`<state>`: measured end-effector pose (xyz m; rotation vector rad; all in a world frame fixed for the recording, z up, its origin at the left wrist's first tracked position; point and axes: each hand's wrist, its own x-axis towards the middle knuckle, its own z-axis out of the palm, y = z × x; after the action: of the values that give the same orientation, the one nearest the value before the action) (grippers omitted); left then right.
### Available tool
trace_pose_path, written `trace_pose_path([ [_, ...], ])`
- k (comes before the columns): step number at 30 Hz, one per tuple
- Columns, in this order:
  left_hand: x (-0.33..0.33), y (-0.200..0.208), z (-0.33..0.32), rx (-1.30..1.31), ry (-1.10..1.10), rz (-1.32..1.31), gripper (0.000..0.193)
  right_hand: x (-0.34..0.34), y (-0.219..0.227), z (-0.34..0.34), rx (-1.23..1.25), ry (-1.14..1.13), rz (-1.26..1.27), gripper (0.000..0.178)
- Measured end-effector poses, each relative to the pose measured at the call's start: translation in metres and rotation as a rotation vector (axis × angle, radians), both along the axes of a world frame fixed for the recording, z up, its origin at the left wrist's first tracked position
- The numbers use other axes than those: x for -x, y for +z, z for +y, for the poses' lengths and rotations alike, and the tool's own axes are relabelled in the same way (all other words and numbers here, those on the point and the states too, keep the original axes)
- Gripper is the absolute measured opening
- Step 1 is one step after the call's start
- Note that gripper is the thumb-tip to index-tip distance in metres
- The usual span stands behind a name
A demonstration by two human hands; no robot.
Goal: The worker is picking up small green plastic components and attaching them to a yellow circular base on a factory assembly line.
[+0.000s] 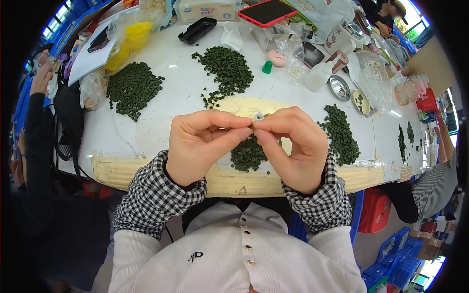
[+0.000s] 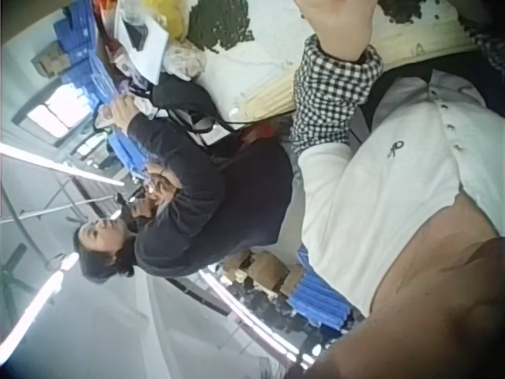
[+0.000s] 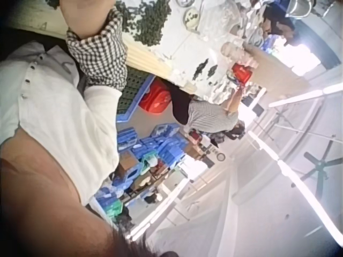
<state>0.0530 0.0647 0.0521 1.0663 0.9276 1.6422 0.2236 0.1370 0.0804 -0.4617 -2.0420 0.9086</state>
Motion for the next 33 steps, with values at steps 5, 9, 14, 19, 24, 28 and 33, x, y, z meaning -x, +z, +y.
trace_pose_path([
  [5, 0.011, 0.004, 0.001, 0.033, -0.186, 0.006, 0.019, -0.005, -0.003, 0.005, 0.418, 0.163, 0.081, 0.015],
  [9, 0.022, 0.01, 0.003, 0.1, -0.366, -0.15, 0.02, -0.007, 0.0, 0.006, 0.425, 0.231, 0.033, 0.015],
  [14, 0.022, 0.009, 0.004, 0.236, -0.448, -0.107, 0.016, -0.01, 0.007, 0.01, 0.025, 0.177, -0.054, 0.017],
  [19, 0.017, 0.014, 0.003, 0.258, -0.336, 0.007, 0.013, -0.007, 0.006, 0.011, -0.294, 0.007, -0.12, 0.019],
  [24, 0.015, 0.011, 0.003, 0.222, -0.298, 0.081, 0.013, -0.007, 0.004, 0.012, -0.311, 0.025, -0.122, 0.02],
  [28, 0.016, 0.008, 0.003, 0.214, -0.293, 0.069, 0.012, -0.006, 0.003, 0.01, -0.284, 0.021, -0.117, 0.02],
  [33, 0.01, 0.001, 0.001, 0.163, -0.212, 0.018, 0.012, -0.005, 0.002, 0.006, -0.059, 0.048, -0.089, 0.016],
])
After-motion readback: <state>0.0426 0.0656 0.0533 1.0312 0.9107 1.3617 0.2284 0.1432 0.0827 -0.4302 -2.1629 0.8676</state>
